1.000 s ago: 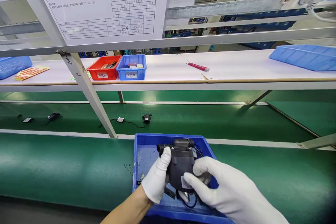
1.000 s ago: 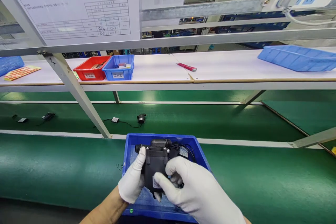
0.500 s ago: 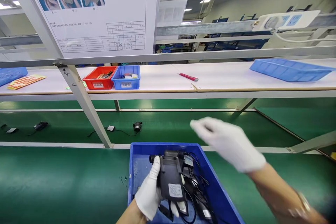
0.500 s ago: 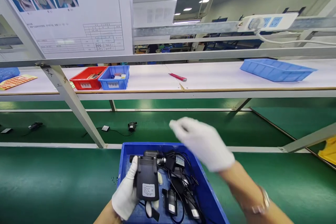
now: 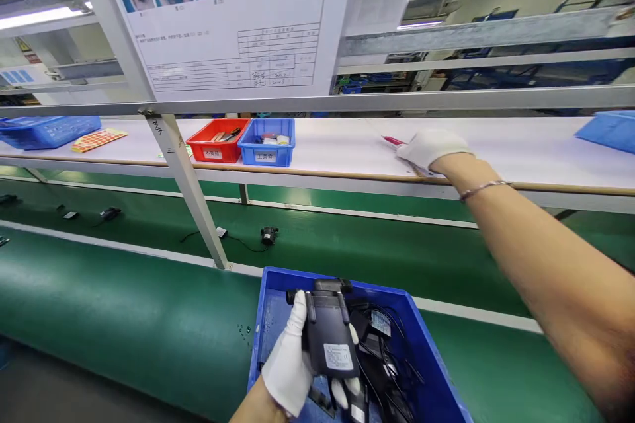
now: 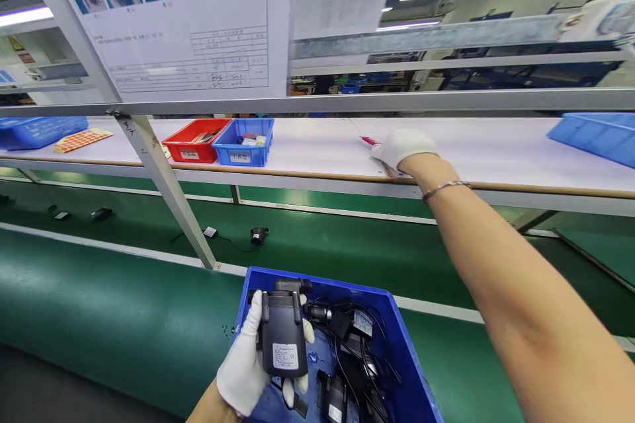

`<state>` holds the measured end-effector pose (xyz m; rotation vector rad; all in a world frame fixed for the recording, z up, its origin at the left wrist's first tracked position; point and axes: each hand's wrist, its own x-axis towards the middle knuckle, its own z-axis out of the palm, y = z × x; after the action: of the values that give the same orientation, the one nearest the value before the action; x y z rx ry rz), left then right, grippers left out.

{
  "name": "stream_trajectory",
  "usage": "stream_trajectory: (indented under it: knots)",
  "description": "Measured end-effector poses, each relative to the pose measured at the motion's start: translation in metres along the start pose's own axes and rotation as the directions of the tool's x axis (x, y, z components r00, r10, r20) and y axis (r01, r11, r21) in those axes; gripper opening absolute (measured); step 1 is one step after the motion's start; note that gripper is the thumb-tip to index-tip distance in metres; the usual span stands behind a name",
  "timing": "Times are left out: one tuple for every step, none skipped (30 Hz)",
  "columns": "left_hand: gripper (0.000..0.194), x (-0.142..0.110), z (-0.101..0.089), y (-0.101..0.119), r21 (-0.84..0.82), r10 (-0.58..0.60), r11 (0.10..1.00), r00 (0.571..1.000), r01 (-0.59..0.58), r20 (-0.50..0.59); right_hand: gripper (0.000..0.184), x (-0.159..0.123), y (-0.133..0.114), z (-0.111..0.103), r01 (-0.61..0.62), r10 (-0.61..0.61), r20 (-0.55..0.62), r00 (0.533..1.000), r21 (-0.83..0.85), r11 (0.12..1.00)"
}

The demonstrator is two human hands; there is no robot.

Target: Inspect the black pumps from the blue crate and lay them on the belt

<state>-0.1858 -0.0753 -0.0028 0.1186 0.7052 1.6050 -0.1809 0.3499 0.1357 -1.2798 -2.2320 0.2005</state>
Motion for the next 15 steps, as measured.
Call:
stream_trajectory:
  knots:
    - [0.087, 0.0, -0.001, 0.001, 0.0, 0.009, 1.0, 1.0, -0.009, -0.001, 0.069, 0.0, 0.004, 0.001, -0.057, 0.06, 0.077, 0.995, -0.035, 0.998]
    - [0.089, 0.0, -0.002, 0.001, -0.002, 0.013, 1.0, 1.0, -0.013, 0.003, 0.065, 0.0, 0.007, 0.001, -0.109, 0.119, 0.143, 0.983, -0.071, 0.991]
    - [0.09, 0.0, -0.004, 0.002, -0.004, 0.013, 1.0, 1.0, -0.013, 0.009, 0.064, -0.001, 0.009, 0.0, -0.148, 0.165, 0.188, 0.968, -0.099, 0.984]
    - [0.09, 0.0, -0.005, 0.002, -0.001, 0.008, 1.0, 1.0, -0.008, 0.015, 0.064, -0.003, 0.011, -0.001, -0.173, 0.194, 0.215, 0.957, -0.111, 0.979]
    - [0.091, 0.0, -0.007, 0.004, 0.007, 0.0, 1.0, 1.0, 0.0, 0.015, 0.066, -0.006, 0.012, -0.002, -0.192, 0.214, 0.231, 0.949, -0.113, 0.975]
    - [0.091, -0.002, -0.008, 0.007, 0.022, -0.004, 1.0, 1.0, 0.004, 0.007, 0.069, -0.009, 0.012, -0.003, -0.205, 0.226, 0.243, 0.943, -0.109, 0.973]
    - [0.09, -0.006, -0.008, 0.013, 0.042, 0.003, 0.999, 1.0, -0.003, -0.006, 0.07, -0.012, 0.012, -0.004, -0.215, 0.234, 0.253, 0.939, -0.099, 0.972]
    - [0.088, -0.013, -0.008, 0.021, 0.066, 0.025, 0.998, 1.0, -0.024, -0.014, 0.07, -0.015, 0.011, -0.005, -0.227, 0.242, 0.257, 0.936, -0.088, 0.97]
    - [0.086, -0.024, -0.006, 0.034, 0.091, 0.06, 0.994, 0.998, -0.059, -0.015, 0.07, -0.017, 0.011, -0.006, -0.234, 0.246, 0.263, 0.933, -0.075, 0.969]
    - [0.083, -0.038, -0.004, 0.049, 0.116, 0.112, 0.987, 0.994, -0.11, -0.013, 0.07, -0.019, 0.01, -0.007, -0.239, 0.246, 0.267, 0.932, -0.06, 0.969]
    - [0.081, -0.056, 0.0, 0.068, 0.141, 0.171, 0.975, 0.985, -0.17, 0.003, 0.07, -0.021, 0.009, -0.008, -0.24, 0.242, 0.268, 0.932, -0.044, 0.97]
    - [0.079, -0.076, 0.004, 0.088, 0.168, 0.235, 0.958, 0.972, -0.234, 0.015, 0.07, -0.022, 0.007, -0.009, -0.236, 0.234, 0.264, 0.936, -0.024, 0.971]
    - [0.079, -0.099, 0.01, 0.11, 0.216, 0.34, 0.918, 0.94, -0.334, 0.009, 0.069, -0.023, 0.006, -0.011, -0.232, 0.224, 0.249, 0.942, 0.0, 0.973]
    - [0.083, -0.123, 0.015, 0.132, 0.265, 0.436, 0.868, 0.9, -0.419, -0.007, 0.069, -0.025, 0.003, -0.012, -0.226, 0.214, 0.211, 0.954, 0.032, 0.974]
    - [0.094, -0.145, 0.02, 0.151, 0.311, 0.523, 0.812, 0.852, -0.494, -0.012, 0.069, -0.027, -0.001, -0.012, -0.214, 0.201, 0.155, 0.967, 0.074, 0.974]
